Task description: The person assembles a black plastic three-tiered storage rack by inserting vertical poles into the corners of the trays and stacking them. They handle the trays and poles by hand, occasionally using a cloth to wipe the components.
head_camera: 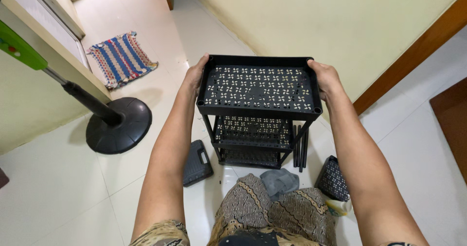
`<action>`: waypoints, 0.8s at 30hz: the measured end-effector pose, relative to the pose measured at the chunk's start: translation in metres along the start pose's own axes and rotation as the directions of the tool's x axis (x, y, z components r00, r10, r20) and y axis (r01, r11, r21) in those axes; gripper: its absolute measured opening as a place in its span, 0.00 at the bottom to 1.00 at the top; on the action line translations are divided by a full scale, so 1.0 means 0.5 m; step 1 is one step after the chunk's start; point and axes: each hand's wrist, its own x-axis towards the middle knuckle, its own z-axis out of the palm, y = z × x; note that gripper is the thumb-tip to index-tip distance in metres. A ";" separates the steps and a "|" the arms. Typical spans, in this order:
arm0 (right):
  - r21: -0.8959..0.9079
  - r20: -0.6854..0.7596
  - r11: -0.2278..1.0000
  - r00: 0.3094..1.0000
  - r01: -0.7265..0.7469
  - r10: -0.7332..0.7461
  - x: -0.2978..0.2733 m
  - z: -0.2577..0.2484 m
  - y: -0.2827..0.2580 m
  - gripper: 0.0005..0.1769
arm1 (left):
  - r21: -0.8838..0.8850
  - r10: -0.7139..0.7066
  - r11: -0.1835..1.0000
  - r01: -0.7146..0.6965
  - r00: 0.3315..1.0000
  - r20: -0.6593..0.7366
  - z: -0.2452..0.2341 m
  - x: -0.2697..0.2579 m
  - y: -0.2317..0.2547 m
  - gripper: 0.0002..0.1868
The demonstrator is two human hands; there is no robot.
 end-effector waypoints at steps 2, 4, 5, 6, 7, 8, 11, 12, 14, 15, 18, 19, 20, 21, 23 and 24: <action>-0.031 0.006 0.999 1.000 -0.011 0.011 0.002 -0.003 0.000 0.16 | 0.023 -0.007 1.000 0.007 1.000 -0.010 -0.026 0.032 -0.027 0.29; -0.078 0.003 0.997 1.000 0.006 -0.005 0.006 -0.005 -0.001 0.15 | 0.022 0.069 0.997 -0.069 0.998 0.010 -0.044 0.073 -0.055 0.26; -0.136 -0.006 0.990 1.000 0.027 -0.028 0.009 -0.007 0.000 0.15 | 0.011 0.113 0.993 -0.114 0.993 0.040 -0.056 0.088 -0.072 0.25; -0.191 -0.015 0.980 0.999 0.049 -0.052 0.011 -0.007 0.003 0.15 | -0.012 0.141 0.990 -0.140 0.987 0.072 -0.066 0.101 -0.086 0.24; -0.246 -0.022 0.967 0.997 0.069 -0.077 0.012 -0.007 0.006 0.15 | -0.046 0.161 0.987 -0.157 0.980 0.113 -0.076 0.108 -0.099 0.23; -0.294 -0.043 0.955 0.997 0.050 -0.066 0.013 -0.008 0.009 0.15 | -0.112 0.182 0.980 -0.164 0.969 0.167 -0.083 0.115 -0.108 0.22; -0.316 -0.037 0.948 0.998 0.034 -0.048 0.016 -0.012 0.010 0.15 | 0.058 0.080 0.995 -0.076 0.995 -0.061 -0.084 0.126 -0.105 0.22; -0.243 0.011 0.969 0.999 0.051 -0.049 0.017 -0.016 0.009 0.14 | -0.007 0.129 0.992 -0.128 0.991 0.021 -0.082 0.122 -0.101 0.21; -0.151 0.065 0.987 0.997 0.049 -0.040 0.018 -0.020 0.006 0.13 | -0.147 0.237 0.966 -0.213 0.956 0.174 -0.071 0.108 -0.091 0.18; -0.134 0.072 0.990 0.997 0.036 -0.026 0.020 -0.022 0.005 0.12 | -0.138 0.221 0.970 -0.201 0.964 0.149 -0.067 0.097 -0.088 0.17; -0.153 0.052 0.987 0.998 0.044 -0.037 0.024 -0.020 0.009 0.12 | -0.089 0.208 0.976 -0.198 0.970 0.123 -0.055 0.068 -0.086 0.16; -0.171 0.040 0.984 0.998 0.055 -0.049 0.027 -0.019 0.011 0.12 | -0.057 0.223 0.975 -0.217 0.964 0.145 -0.053 0.063 -0.087 0.15; -0.187 0.044 0.981 0.998 0.055 -0.047 0.029 -0.019 0.015 0.12 | -0.026 0.234 0.972 -0.233 0.958 0.165 -0.055 0.058 -0.092 0.14; -0.203 0.048 0.978 0.998 0.055 -0.046 0.031 -0.019 0.020 0.12 | 0.007 0.237 0.970 -0.242 0.958 0.159 -0.058 0.054 -0.098 0.14; -0.298 0.026 0.953 0.999 0.045 -0.039 0.038 -0.019 0.016 0.14 | 0.074 0.253 0.961 -0.266 0.956 0.151 -0.060 0.054 -0.101 0.13; -0.376 0.000 0.926 1.000 0.024 -0.026 0.038 -0.019 0.013 0.16 | 0.038 0.262 0.962 -0.270 0.953 0.150 -0.062 0.053 -0.105 0.13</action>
